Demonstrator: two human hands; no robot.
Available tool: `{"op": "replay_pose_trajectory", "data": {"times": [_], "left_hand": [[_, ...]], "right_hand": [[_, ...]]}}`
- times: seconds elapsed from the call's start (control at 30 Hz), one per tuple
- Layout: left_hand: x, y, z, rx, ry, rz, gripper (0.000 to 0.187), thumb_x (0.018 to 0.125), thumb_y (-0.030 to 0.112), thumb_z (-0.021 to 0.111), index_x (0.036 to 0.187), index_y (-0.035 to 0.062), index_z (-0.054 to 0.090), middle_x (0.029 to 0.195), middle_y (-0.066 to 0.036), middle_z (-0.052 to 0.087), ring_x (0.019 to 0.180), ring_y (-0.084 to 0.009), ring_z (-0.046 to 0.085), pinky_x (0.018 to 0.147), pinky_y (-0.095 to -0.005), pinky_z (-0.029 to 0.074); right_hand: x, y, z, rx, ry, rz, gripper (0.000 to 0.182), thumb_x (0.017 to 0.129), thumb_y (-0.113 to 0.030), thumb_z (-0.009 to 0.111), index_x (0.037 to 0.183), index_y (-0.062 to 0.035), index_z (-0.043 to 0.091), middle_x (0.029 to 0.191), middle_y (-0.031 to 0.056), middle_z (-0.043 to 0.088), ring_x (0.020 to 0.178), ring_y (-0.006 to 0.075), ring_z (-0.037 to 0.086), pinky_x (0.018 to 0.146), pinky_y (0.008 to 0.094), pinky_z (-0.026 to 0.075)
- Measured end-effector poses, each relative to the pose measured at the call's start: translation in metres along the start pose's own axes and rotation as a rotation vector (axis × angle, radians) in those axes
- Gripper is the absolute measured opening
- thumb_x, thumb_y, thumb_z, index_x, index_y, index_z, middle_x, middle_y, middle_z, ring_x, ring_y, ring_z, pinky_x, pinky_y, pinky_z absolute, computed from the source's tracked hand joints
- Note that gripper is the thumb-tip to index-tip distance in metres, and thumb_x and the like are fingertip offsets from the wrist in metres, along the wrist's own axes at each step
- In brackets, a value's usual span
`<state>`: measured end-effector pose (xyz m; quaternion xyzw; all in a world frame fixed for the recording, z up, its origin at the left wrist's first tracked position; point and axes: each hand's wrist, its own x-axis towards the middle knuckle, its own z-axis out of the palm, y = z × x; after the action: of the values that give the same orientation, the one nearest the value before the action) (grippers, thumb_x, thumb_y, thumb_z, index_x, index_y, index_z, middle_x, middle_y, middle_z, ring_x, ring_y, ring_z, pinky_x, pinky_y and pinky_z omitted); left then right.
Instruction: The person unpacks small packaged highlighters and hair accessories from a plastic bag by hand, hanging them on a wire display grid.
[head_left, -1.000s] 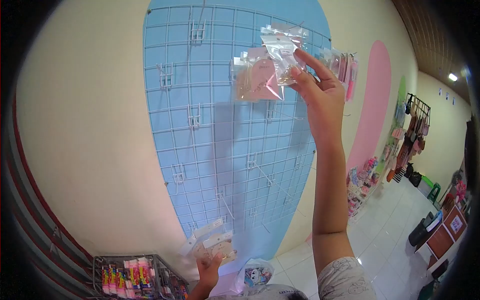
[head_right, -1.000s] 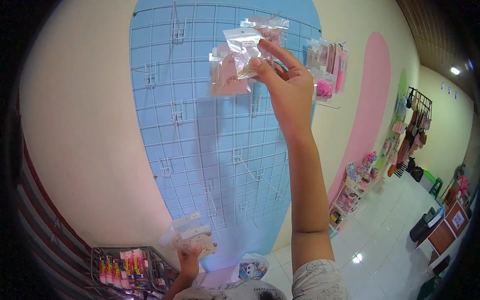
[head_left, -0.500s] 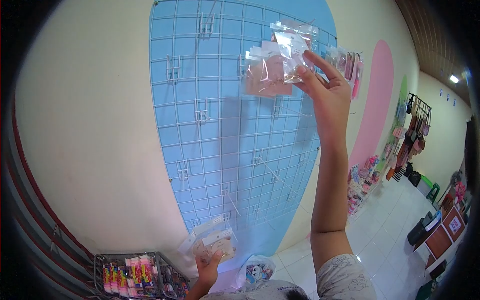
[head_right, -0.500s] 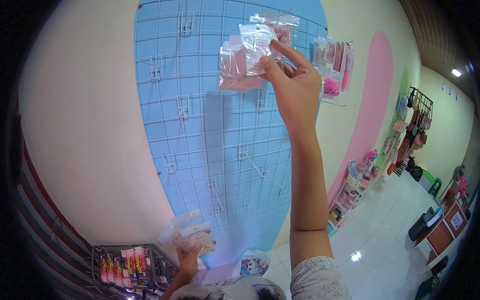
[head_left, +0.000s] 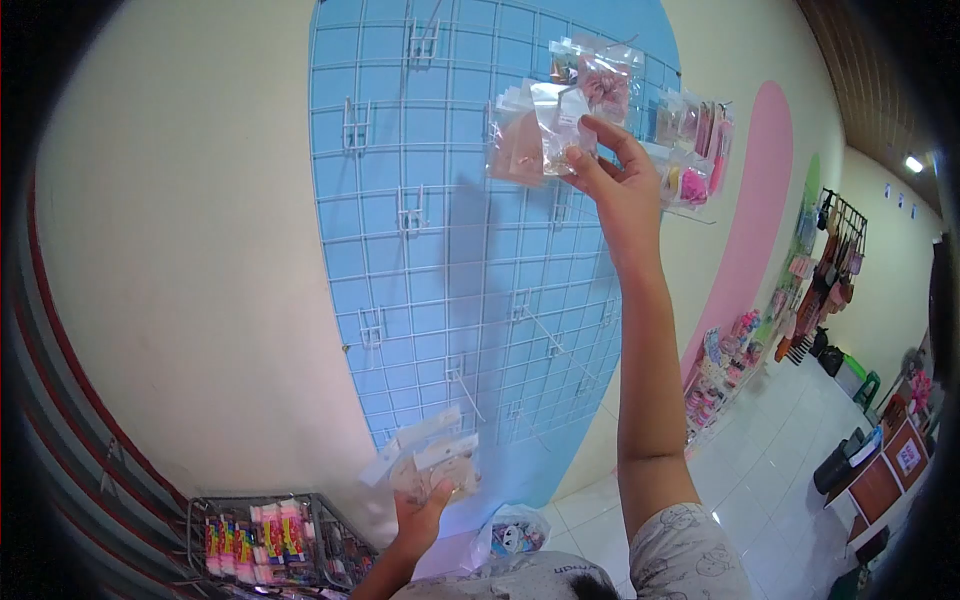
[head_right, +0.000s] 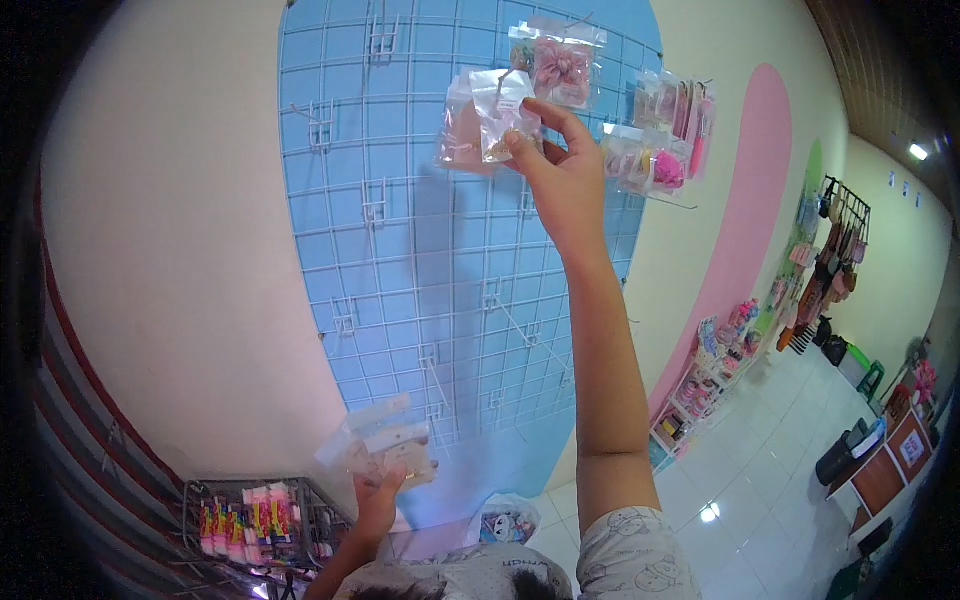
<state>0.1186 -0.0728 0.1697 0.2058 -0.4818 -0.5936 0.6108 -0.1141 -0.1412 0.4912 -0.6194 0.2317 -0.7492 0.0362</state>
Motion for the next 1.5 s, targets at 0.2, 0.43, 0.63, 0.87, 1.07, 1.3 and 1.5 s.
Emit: {"op": "replay_pose_trajectory", "data": {"times": [0.2, 0.43, 0.63, 0.87, 1.07, 1.3, 1.5], "left_hand": [[0.053, 0.047, 0.034, 0.023, -0.175, 0.160, 0.056, 0.085, 0.007, 0.064, 0.133, -0.0026, 0.036, 0.124, -0.011, 0.052, 0.113, -0.0183, 0.051, 0.095, -0.0321, 0.043], [0.092, 0.097, 0.104, -0.241, -0.271, 0.101, 0.049, 0.090, 0.016, 0.060, 0.130, 0.0008, 0.036, 0.123, -0.015, 0.052, 0.106, -0.0258, 0.059, 0.087, -0.0374, 0.053], [0.097, 0.109, 0.122, -0.269, -0.282, 0.131, 0.046, 0.097, 0.027, 0.041, 0.132, -0.0017, 0.035, 0.122, -0.018, 0.053, 0.112, -0.0304, 0.056, 0.086, -0.0449, 0.052], [0.099, 0.098, 0.121, -0.183, -0.203, 0.227, 0.042, 0.094, 0.020, 0.050, 0.128, -0.0033, 0.040, 0.116, -0.018, 0.058, 0.106, -0.0301, 0.059, 0.085, -0.0399, 0.052], [0.091, 0.099, 0.118, -0.178, -0.220, 0.186, 0.043, 0.090, 0.014, 0.058, 0.127, -0.0032, 0.043, 0.114, -0.015, 0.059, 0.101, -0.0247, 0.062, 0.083, -0.0404, 0.055], [0.091, 0.116, 0.120, -0.156, -0.203, 0.250, 0.042, 0.089, 0.013, 0.059, 0.125, -0.0029, 0.044, 0.112, -0.016, 0.059, 0.097, -0.0250, 0.064, 0.075, -0.0373, 0.059], [0.105, 0.137, 0.134, -0.137, -0.247, 0.333, 0.041, 0.089, 0.015, 0.059, 0.123, -0.0036, 0.045, 0.111, -0.016, 0.059, 0.096, -0.0245, 0.064, 0.073, -0.0357, 0.059]], "right_hand": [[-0.056, 0.011, -0.016, -0.306, 0.119, -0.147, 0.029, 0.081, -0.011, 0.068, 0.108, -0.0039, 0.060, 0.104, 0.0060, 0.059, 0.088, 0.0150, 0.060, 0.069, 0.0271, 0.050], [-0.130, -0.019, 0.002, -0.159, -0.347, 0.258, 0.024, 0.079, -0.018, 0.073, 0.094, -0.0039, 0.062, 0.085, 0.0022, 0.061, 0.074, 0.0089, 0.057, 0.060, 0.0221, 0.046], [-0.092, -0.018, -0.016, -0.076, -0.106, 0.140, 0.022, 0.085, -0.021, 0.068, 0.091, -0.0001, 0.063, 0.079, 0.0003, 0.060, 0.071, 0.0055, 0.054, 0.060, 0.0203, 0.045], [0.010, -0.041, -0.021, -0.072, 0.070, -0.078, 0.029, 0.087, -0.024, 0.065, 0.090, 0.0039, 0.064, 0.077, 0.0017, 0.061, 0.068, 0.0057, 0.053, 0.060, 0.0204, 0.043], [0.043, -0.034, -0.014, -0.117, 0.050, -0.027, 0.033, 0.083, -0.028, 0.069, 0.084, 0.0046, 0.066, 0.072, 0.0036, 0.062, 0.063, 0.0070, 0.054, 0.055, 0.0225, 0.044], [0.042, -0.026, -0.017, -0.043, 0.035, 0.059, 0.030, 0.082, -0.027, 0.068, 0.082, 0.0038, 0.067, 0.071, 0.0048, 0.063, 0.062, 0.0078, 0.056, 0.054, 0.0225, 0.044], [0.052, -0.011, -0.010, -0.208, 0.058, 0.052, 0.034, 0.081, -0.030, 0.068, 0.082, 0.0038, 0.067, 0.069, 0.0047, 0.062, 0.060, 0.0095, 0.056, 0.052, 0.0234, 0.045]]}}
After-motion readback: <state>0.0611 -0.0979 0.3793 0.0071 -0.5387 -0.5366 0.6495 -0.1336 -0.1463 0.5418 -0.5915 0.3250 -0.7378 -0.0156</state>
